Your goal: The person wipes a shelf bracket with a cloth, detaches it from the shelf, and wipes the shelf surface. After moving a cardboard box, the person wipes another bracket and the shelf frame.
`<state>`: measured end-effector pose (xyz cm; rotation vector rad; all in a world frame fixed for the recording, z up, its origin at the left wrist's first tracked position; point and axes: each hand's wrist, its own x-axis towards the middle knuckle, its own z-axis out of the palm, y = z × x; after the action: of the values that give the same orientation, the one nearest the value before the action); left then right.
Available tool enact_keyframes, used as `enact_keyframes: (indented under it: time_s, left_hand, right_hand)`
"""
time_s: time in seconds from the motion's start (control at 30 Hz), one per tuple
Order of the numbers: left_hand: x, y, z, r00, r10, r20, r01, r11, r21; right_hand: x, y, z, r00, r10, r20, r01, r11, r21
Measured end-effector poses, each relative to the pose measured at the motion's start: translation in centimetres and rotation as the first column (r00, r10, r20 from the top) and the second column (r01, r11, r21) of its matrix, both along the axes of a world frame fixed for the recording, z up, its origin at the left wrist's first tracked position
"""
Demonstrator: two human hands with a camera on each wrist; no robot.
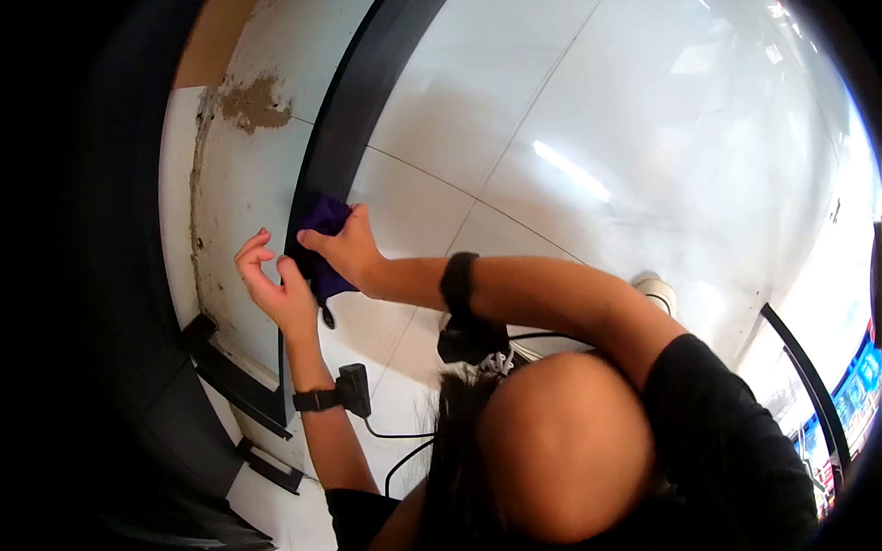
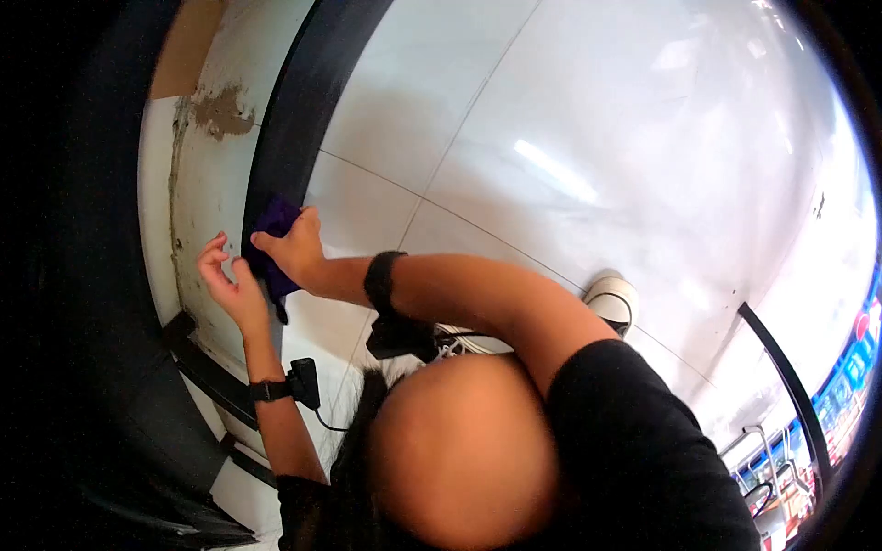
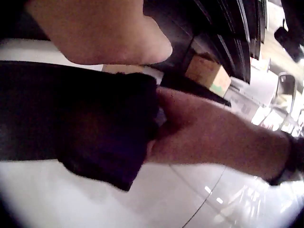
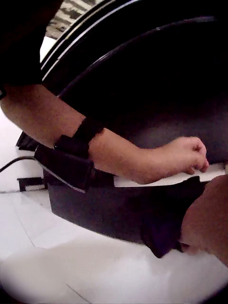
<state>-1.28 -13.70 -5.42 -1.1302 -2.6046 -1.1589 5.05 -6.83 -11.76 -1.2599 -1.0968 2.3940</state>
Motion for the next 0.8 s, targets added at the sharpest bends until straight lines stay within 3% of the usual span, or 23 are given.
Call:
enact_keyframes:
  time_s: [0.03,0.07,0.13,0.2,0.33,0.43,0.47,0.6,0.67,0.73,0.8]
  left_hand:
    - [-0.1,0.2,0.2,0.997,0.060,0.048,-0.061,0.998,0.027]
    - [-0.5,0.4,0.4,0.997,0.054,0.060,-0.056,0.998,0.023]
    - [-1.0,-0.1,0.7,0.958,0.217,0.189,-0.180,0.964,-0.195]
    - [-2.5,-2.4,-1.7,0.981,0.140,0.138,-0.107,0.969,-0.223]
    - [-2.3,-2.5,-1.9,0.981,0.108,0.159,-0.049,0.942,-0.333]
    - [-1.7,-1.1,-1.4,0.979,0.117,0.166,-0.052,0.934,-0.354]
    - [-1.7,-0.9,-1.4,0.978,0.118,0.170,-0.051,0.933,-0.357]
    - [-1.8,-1.0,-1.3,0.970,0.141,0.196,-0.044,0.901,-0.431]
    - [-1.9,-1.4,-1.8,0.969,0.123,0.215,-0.020,0.905,-0.425]
    - [-1.6,-1.0,-1.4,0.955,0.126,0.267,-0.004,0.910,-0.415]
    - [-1.6,-0.7,-1.2,0.942,0.127,0.311,0.005,0.920,-0.393]
  right_hand:
    - [0.2,0.3,-0.4,0.999,-0.043,0.004,0.042,0.991,0.126]
    - [0.1,1.0,-1.0,0.999,-0.049,0.017,0.046,0.991,0.122]
    - [-0.4,3.6,-1.4,0.961,-0.249,-0.122,0.262,0.960,0.099]
    - [-0.7,7.7,-0.7,0.916,-0.394,-0.077,0.402,0.900,0.168]
    - [-1.7,15.9,-1.7,0.823,-0.560,-0.094,0.516,0.669,0.535]
    - [-2.6,16.7,-0.9,0.749,-0.658,0.070,0.505,0.637,0.583]
    - [-3.4,15.2,-2.5,0.708,-0.688,-0.161,0.624,0.502,0.599]
    - [-1.3,6.9,-2.1,0.868,-0.496,-0.034,0.459,0.774,0.436]
    - [0.5,2.9,-2.1,0.940,-0.340,-0.039,0.321,0.837,0.442]
    - [1.5,-1.0,-2.3,0.975,-0.212,-0.059,0.220,0.918,0.329]
    - [1.7,-1.0,-1.1,0.992,-0.121,0.024,0.104,0.924,0.368]
